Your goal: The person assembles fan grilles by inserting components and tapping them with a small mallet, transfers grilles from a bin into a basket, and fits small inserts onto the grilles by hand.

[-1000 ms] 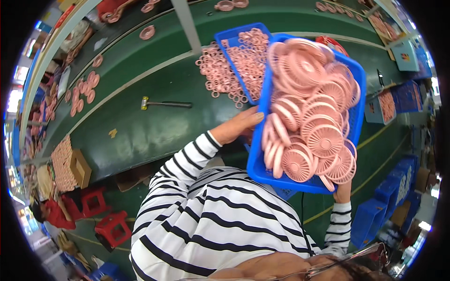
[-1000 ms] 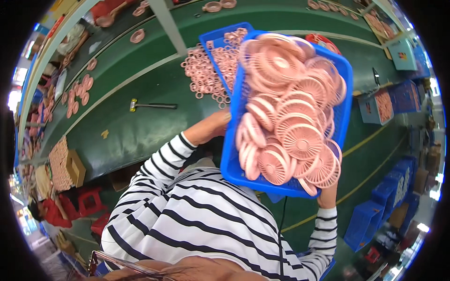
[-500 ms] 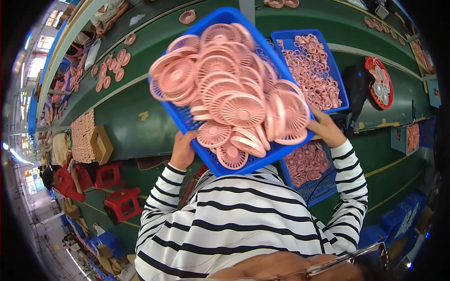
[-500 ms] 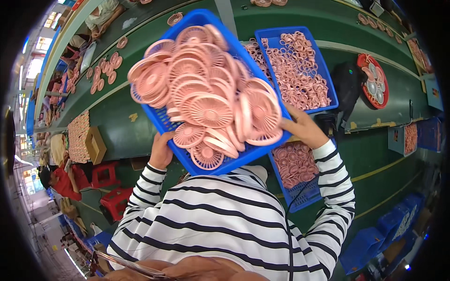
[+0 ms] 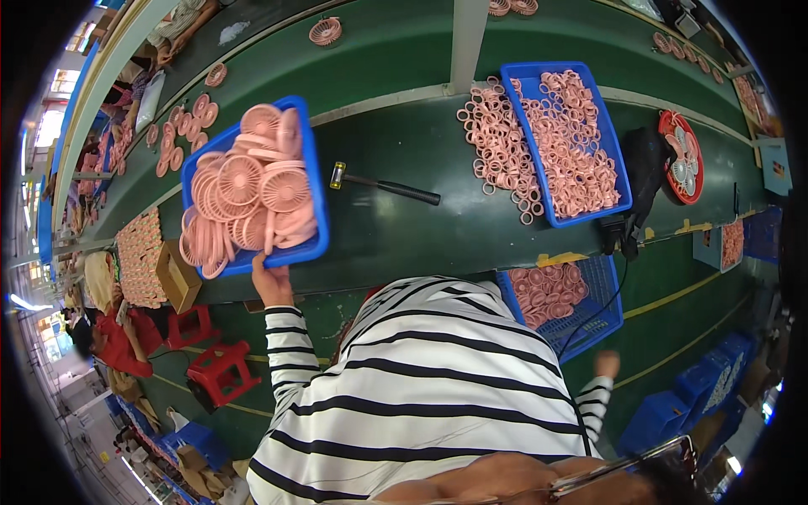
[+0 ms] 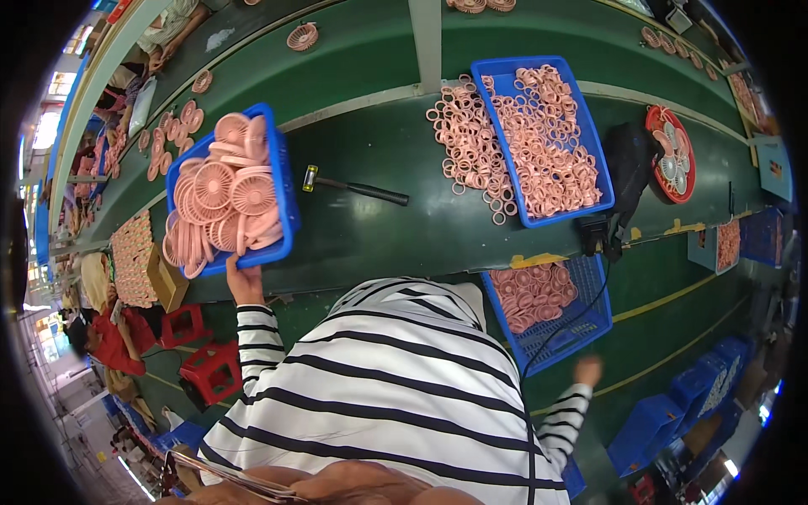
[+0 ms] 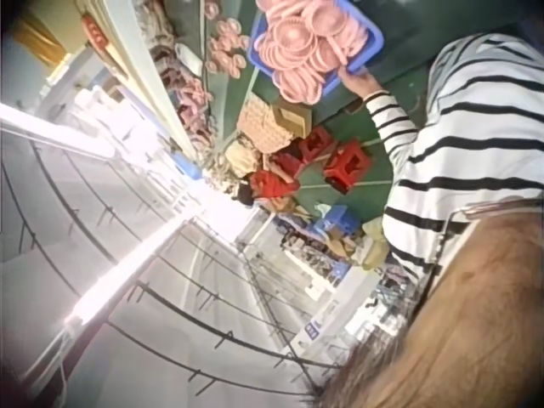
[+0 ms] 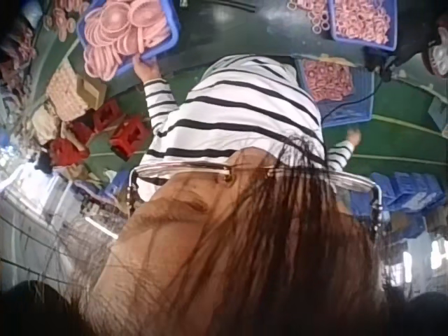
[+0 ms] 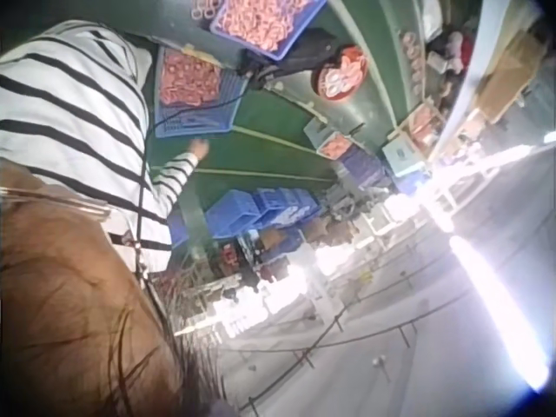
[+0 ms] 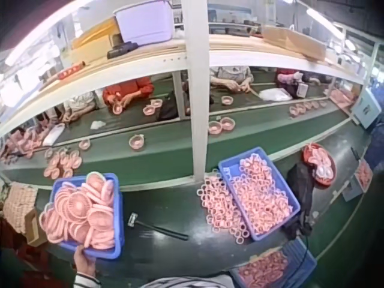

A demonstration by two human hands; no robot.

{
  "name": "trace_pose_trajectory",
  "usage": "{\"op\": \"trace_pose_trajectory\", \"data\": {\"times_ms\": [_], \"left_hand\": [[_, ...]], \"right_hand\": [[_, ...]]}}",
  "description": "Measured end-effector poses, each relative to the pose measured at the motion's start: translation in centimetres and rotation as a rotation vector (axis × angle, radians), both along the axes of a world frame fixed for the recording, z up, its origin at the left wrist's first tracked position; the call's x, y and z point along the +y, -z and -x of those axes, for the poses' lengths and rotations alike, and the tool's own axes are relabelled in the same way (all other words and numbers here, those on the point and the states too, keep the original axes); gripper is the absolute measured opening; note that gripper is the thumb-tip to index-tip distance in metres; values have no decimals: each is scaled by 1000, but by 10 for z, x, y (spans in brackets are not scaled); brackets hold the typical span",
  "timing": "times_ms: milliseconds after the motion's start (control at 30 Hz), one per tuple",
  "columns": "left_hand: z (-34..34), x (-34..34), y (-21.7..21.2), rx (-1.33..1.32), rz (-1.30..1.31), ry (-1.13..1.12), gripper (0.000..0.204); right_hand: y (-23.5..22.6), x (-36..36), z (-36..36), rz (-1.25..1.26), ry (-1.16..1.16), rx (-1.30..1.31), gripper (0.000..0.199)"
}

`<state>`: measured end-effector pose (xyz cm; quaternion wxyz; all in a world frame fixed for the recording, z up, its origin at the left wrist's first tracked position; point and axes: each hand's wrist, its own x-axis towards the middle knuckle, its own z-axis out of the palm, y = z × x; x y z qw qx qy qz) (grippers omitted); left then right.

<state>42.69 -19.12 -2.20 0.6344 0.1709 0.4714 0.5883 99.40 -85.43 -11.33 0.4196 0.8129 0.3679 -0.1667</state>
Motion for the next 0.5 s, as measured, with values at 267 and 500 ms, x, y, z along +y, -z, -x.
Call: {"op": "trace_pose_trajectory", "data": {"times_ms": [267,500], "left_hand": [[38,31,38,5,-51,-261,27],[16,42,50,-13,-34,-333,33]], "right_hand": [[-208,298,122,-961,736,1386,57],[-327,301,16,-3107,118,720,27]]}}
